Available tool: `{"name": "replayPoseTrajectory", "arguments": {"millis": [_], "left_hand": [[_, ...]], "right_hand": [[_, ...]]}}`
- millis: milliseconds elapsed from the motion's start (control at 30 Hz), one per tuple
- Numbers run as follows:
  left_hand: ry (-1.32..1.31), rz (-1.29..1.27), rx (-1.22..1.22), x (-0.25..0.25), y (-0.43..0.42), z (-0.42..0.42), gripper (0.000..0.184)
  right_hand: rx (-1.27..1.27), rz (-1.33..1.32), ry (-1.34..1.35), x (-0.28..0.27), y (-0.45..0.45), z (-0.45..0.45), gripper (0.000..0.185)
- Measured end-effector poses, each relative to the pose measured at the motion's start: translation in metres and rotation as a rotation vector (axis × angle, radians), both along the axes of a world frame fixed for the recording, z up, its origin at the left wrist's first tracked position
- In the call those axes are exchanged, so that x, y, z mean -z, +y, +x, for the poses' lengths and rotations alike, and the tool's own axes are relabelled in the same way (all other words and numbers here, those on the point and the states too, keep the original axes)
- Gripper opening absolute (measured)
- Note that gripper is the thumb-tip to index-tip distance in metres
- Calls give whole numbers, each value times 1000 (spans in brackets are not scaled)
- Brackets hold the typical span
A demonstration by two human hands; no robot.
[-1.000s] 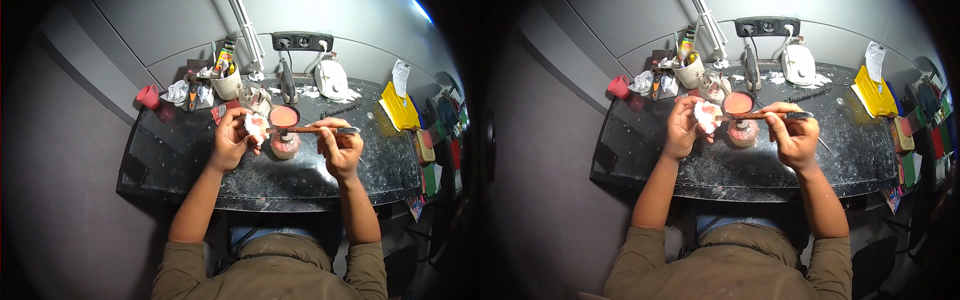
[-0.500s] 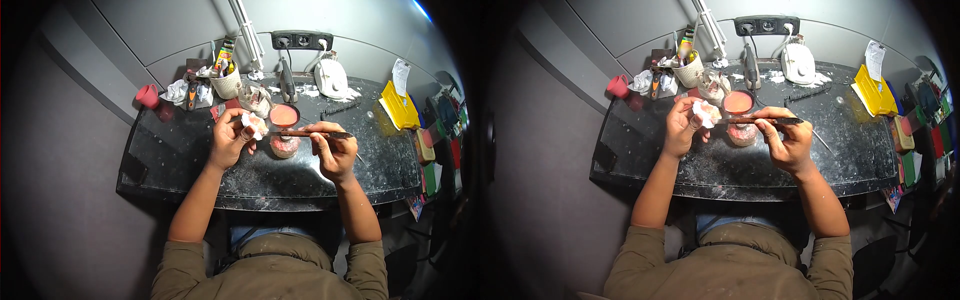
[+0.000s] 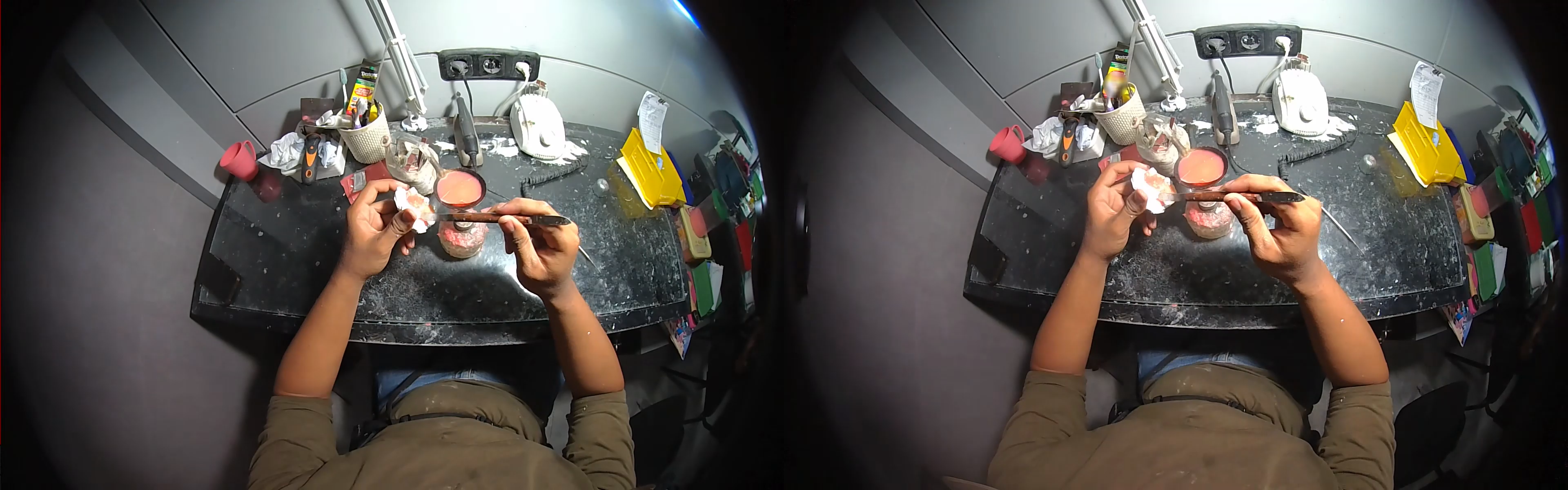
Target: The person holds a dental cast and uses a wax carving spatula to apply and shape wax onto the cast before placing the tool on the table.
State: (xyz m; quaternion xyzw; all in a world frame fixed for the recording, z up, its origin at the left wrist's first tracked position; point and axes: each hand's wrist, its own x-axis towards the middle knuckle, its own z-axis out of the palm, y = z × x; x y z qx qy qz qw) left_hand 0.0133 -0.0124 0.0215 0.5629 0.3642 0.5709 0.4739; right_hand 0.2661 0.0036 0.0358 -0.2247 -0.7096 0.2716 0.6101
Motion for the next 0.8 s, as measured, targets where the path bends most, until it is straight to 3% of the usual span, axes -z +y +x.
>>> {"name": "replayPoseTrajectory", "arguments": {"millis": [200, 267, 800], "left_hand": [[-9, 43, 61, -1, -2, 2, 56], [-30, 61, 74, -1, -1, 2, 57], [-31, 16, 4, 2, 1, -1, 52]], "right_hand": [[-65, -190, 47, 2, -2, 3, 8], [-126, -245, 173, 2, 0, 3, 10], [-56, -113, 24, 0, -1, 5, 8]]}}
